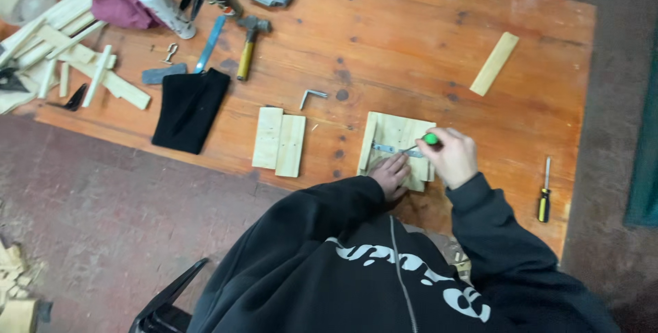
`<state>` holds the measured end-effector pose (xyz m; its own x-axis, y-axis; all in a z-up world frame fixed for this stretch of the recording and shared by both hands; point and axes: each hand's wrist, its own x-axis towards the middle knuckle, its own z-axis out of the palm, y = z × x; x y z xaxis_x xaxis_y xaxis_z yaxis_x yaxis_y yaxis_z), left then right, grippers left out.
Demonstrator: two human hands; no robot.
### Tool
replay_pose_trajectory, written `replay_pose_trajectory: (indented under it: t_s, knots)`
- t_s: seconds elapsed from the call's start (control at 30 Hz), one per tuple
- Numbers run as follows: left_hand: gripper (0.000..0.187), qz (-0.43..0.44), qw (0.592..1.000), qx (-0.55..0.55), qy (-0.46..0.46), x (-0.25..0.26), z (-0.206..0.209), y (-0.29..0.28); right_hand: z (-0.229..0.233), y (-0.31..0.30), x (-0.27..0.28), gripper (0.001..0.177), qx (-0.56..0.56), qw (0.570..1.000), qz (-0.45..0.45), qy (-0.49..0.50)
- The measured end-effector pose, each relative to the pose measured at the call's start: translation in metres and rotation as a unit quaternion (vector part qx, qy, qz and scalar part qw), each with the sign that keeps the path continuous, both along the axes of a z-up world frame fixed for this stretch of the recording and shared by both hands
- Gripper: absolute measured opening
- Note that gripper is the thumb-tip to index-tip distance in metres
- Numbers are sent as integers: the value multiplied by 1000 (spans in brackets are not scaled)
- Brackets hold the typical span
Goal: The person assembles small wooden pieces by attaching metal brackets with screws. They position brackets on the wood, insert screws, and tighten them using a screwdriver. The process is repeated for multiple pieces on a cluttered workbench.
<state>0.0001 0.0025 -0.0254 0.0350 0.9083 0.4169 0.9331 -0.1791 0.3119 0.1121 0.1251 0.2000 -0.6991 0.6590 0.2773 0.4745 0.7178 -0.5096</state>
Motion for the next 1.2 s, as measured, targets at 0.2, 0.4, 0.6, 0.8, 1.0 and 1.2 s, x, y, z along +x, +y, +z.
replay_pose_trajectory:
  t_s: [0.2,0.4,0.6,0.8,1.0,1.2]
  knots:
    - [70,-25,1000,6,9,-3,-21,0,-1,-12,-1,24,23,998,-52,-11]
    - [67,-55,997,-23,53,-9,-14,7,3,-3,31,17,16,994,-101,42]
    - [79,-78,995,-44,46,-10,-27,9,-33,-3,99,24,-181,881,-248,360]
    - [73,-107,983,-140,59,-7,-51,5,-165,-61,164,39,-389,802,-336,304]
    - [81,-110,973,-197,51,-10,-37,2,-245,-112,155,33,-309,808,-399,304]
    - [76,-78,989,-95,83,-16,12,2,-230,-111,105,37,-180,860,-431,205]
